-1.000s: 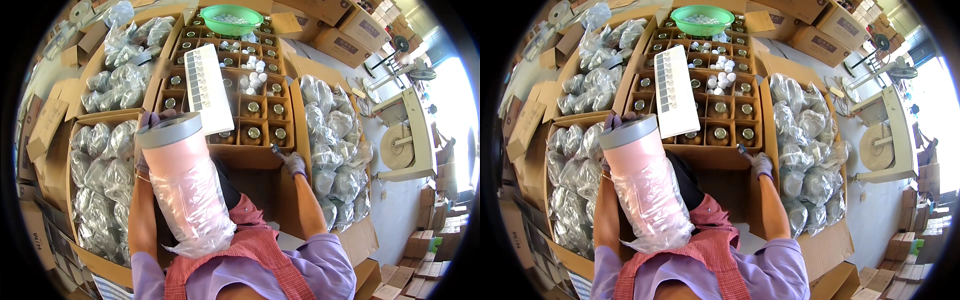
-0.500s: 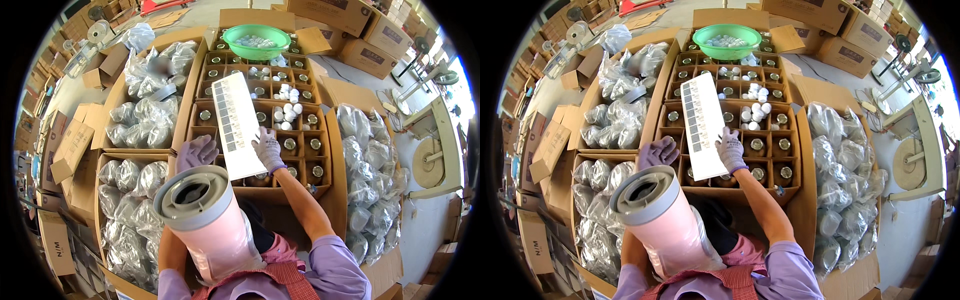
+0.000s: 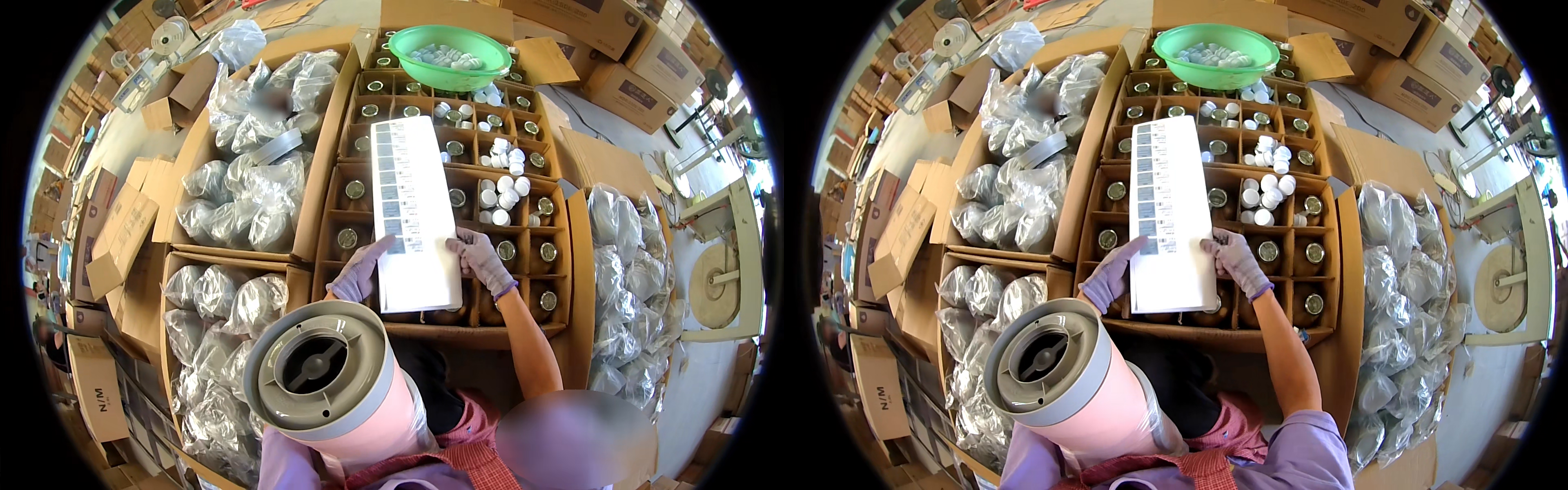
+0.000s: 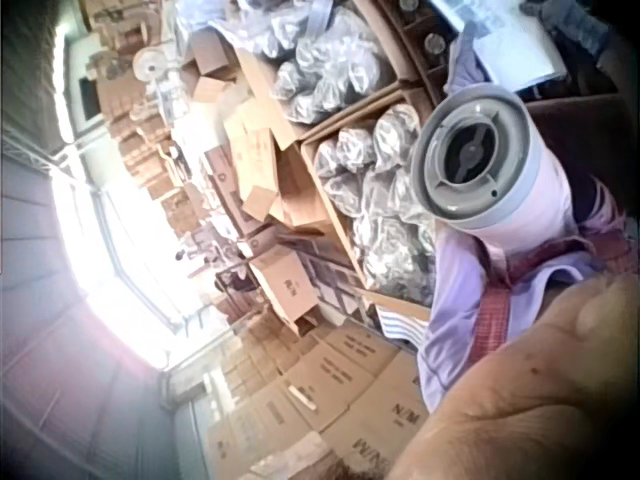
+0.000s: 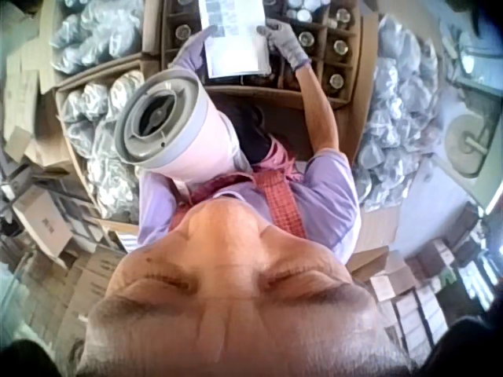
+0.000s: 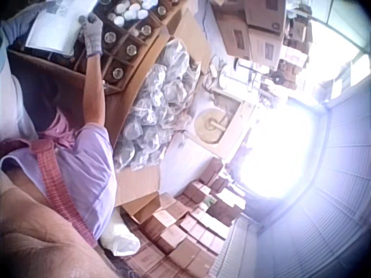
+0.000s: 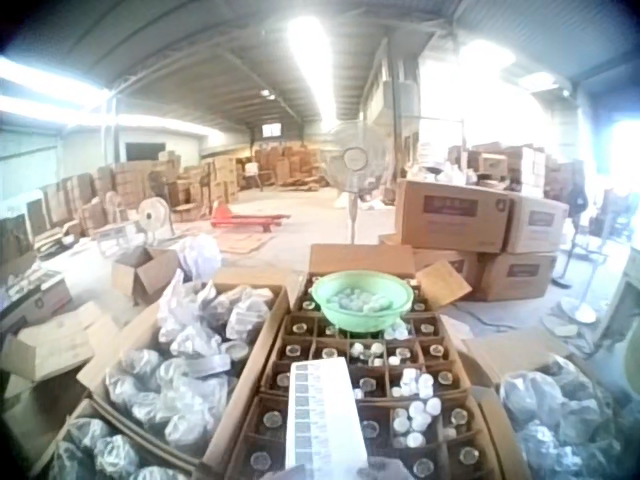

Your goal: The person applies stickers from a sheet onto cylindrical objects, handles objects wrapped in plastic from a large box, and places them into divided cardboard slots.

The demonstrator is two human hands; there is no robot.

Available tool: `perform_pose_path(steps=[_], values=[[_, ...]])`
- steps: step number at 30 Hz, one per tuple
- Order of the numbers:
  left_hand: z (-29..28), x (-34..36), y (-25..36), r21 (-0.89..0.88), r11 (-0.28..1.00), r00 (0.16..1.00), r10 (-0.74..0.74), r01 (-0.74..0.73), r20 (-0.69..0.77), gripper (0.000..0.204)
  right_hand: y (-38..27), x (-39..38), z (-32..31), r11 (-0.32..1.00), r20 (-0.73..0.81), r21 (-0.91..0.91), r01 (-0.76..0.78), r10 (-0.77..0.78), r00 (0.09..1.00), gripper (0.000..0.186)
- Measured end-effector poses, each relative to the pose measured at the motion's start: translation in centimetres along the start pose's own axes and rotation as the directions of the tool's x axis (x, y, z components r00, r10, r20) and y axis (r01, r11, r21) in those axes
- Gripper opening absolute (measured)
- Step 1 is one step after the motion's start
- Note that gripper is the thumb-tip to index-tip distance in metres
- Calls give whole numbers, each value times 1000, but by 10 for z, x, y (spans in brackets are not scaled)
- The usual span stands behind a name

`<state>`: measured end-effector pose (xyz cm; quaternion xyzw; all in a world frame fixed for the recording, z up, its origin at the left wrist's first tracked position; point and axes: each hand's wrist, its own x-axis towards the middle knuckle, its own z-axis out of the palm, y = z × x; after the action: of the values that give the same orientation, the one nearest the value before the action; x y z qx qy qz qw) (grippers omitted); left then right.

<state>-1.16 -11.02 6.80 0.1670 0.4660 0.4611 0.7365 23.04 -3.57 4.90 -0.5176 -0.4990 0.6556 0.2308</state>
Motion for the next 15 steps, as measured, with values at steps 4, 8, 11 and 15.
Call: perform_pose_path(steps=[4, 8, 11, 15], values=[[6, 3, -5, -109, 993, 995, -24, 35, 95, 37, -8, -17, 20, 603, -204, -782, 156, -485, 851, 48], [3, 6, -17, -114, 993, 998, 22, -15, 57, 37, -15, -26, 40, 547, -11, -721, 426, -623, 782, 47], [-6, 7, -23, -169, 985, 987, 67, -42, 144, 36, -16, -24, 48, 624, -107, -683, 379, -599, 793, 45], [-18, 10, -31, -143, 989, 993, 43, -27, 108, 31, -15, -19, 53, 649, -52, -592, 479, -623, 780, 36]])
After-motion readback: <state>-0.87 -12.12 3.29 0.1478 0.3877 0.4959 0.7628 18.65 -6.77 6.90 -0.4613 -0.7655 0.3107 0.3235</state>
